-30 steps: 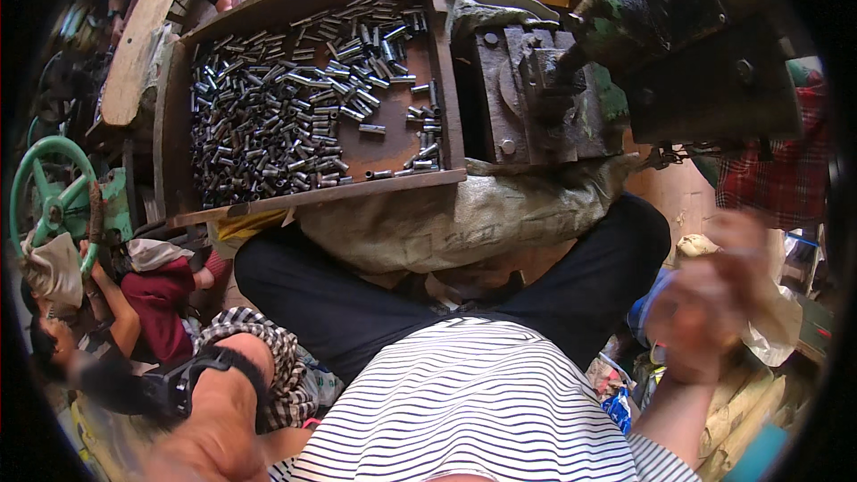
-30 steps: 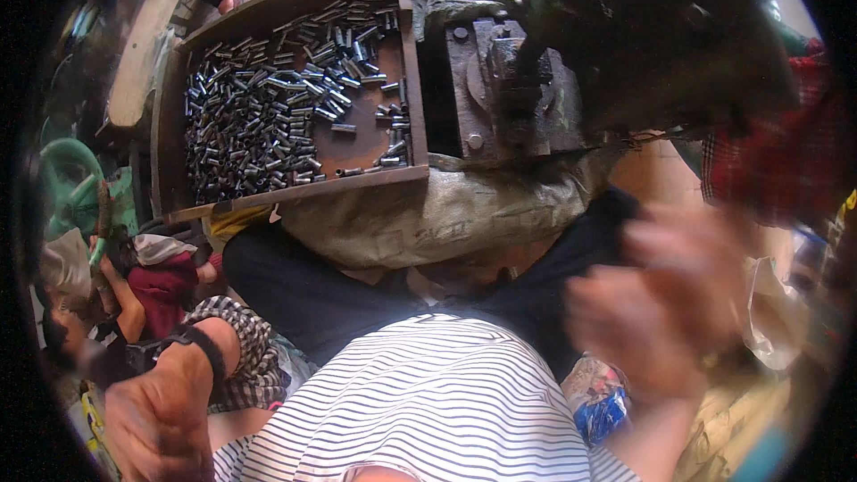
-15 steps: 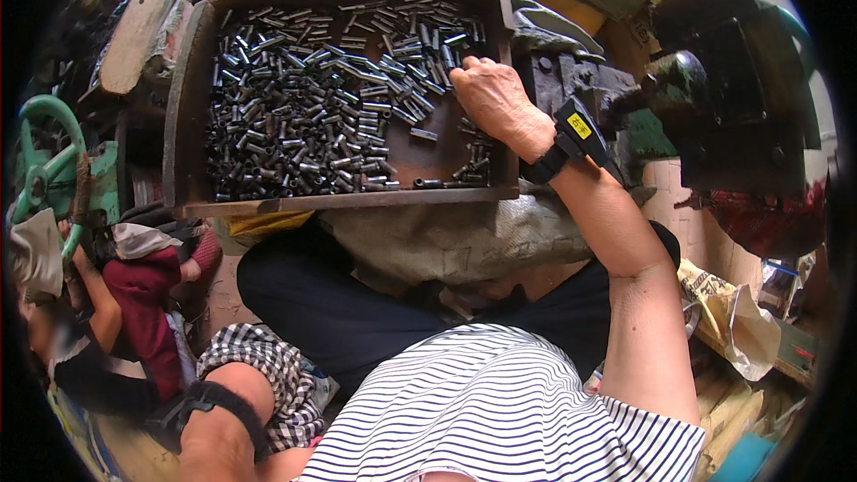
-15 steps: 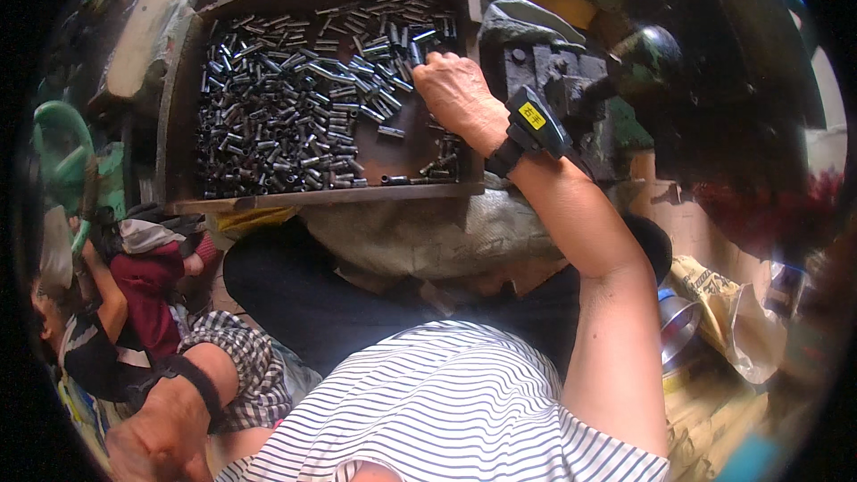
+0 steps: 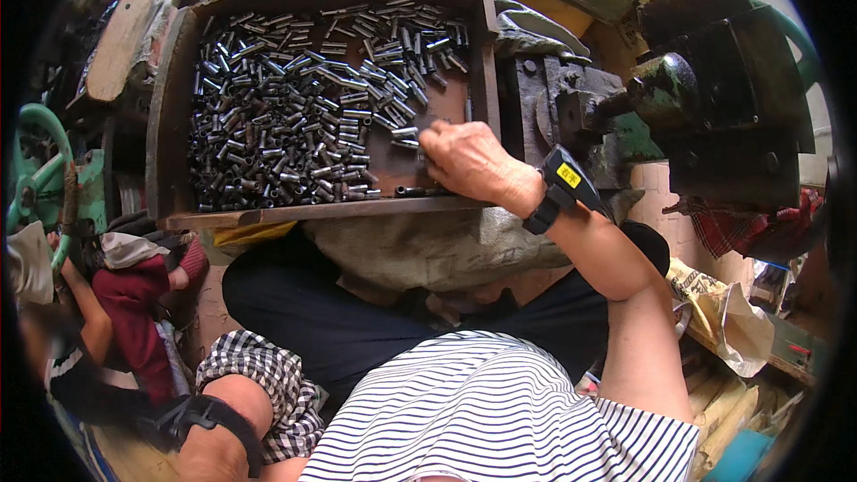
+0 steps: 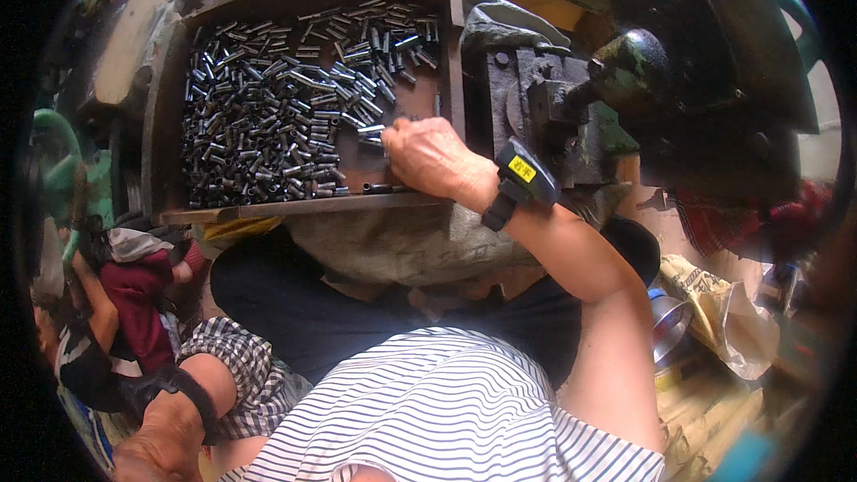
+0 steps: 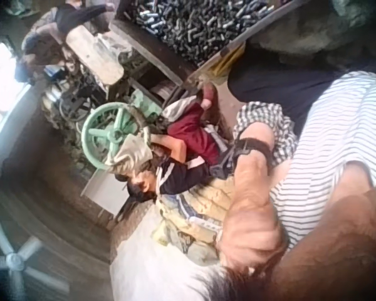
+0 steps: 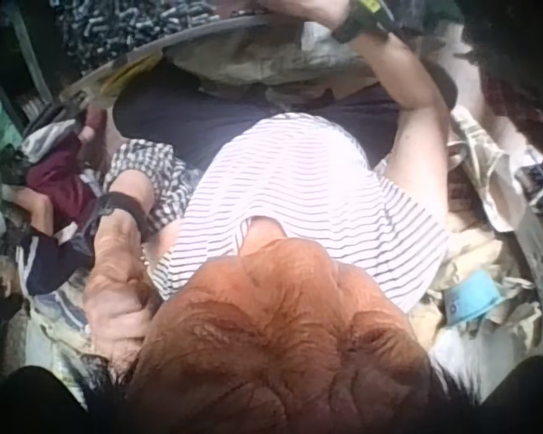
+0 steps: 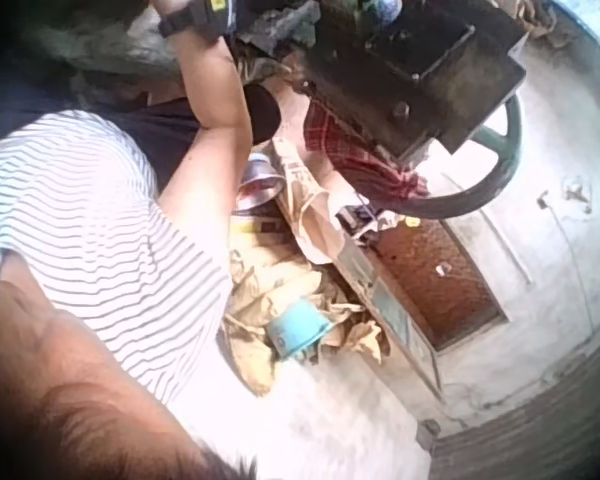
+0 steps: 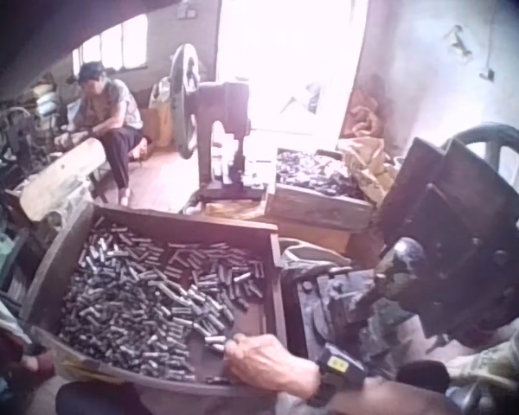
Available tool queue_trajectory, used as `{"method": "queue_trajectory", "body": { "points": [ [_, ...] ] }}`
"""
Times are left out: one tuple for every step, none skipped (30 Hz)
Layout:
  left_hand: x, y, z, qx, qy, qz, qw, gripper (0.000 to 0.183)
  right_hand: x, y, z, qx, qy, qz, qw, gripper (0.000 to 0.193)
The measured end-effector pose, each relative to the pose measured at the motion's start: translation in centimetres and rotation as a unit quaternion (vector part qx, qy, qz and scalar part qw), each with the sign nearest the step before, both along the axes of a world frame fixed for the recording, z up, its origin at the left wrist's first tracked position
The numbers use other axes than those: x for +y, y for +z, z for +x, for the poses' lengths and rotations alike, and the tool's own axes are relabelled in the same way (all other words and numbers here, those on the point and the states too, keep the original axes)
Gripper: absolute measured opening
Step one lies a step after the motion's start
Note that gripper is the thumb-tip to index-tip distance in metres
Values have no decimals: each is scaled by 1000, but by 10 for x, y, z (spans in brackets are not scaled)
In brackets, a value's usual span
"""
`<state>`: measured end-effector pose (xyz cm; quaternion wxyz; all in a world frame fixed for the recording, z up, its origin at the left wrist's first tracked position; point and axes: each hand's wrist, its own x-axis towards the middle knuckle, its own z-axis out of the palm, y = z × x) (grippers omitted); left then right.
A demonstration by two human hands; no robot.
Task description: Inserting small metal cylindrical parts into a mechanical press or fixture for processing.
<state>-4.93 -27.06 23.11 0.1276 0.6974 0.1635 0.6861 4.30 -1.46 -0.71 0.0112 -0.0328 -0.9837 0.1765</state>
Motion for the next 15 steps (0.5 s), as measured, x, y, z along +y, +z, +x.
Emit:
{"method": "queue_trajectory", "body": {
  "points": [
    [6,-4,1,-5,-13,6,1000,25,11,4,8,33,-59,-7,998,16],
    [6,-4,2,19,-4,24,1000,21,14,5,2,78,-104,-24,991,16],
    [6,-3,2,42,5,43,998,21,20,6,2,119,-114,-96,982,18],
    [4,-2,2,48,3,41,998,21,24,8,2,144,-128,-127,973,19],
    [1,-2,4,11,-74,-53,996,25,25,9,4,153,-138,-132,970,19],
    [-2,-4,7,-33,-147,-144,978,33,26,14,8,156,-145,-135,968,18],
    [-4,-2,7,-48,-165,-159,972,47,25,15,11,154,-146,-134,968,18],
    [-3,3,8,-47,-162,-158,973,47,22,18,12,175,-137,-145,964,18],
    [-1,8,8,-35,-173,-151,973,48,19,20,13,195,-128,-155,960,19],
    [2,11,9,-23,-183,-143,972,48,14,19,17,205,-131,-173,954,17],
    [11,9,12,-20,-123,-108,986,46,11,18,24,205,-140,-185,951,18],
    [17,7,15,-20,-126,-107,986,46,9,18,29,205,-150,-197,947,18],
    [22,6,17,-25,-123,-95,988,45,8,19,33,205,-152,-196,947,18],
    [27,4,21,-33,-123,-83,988,43,6,21,39,201,-165,-221,940,18],
    [31,1,25,-35,-128,-84,988,43,6,23,44,197,-178,-247,932,19]
  ]
}}
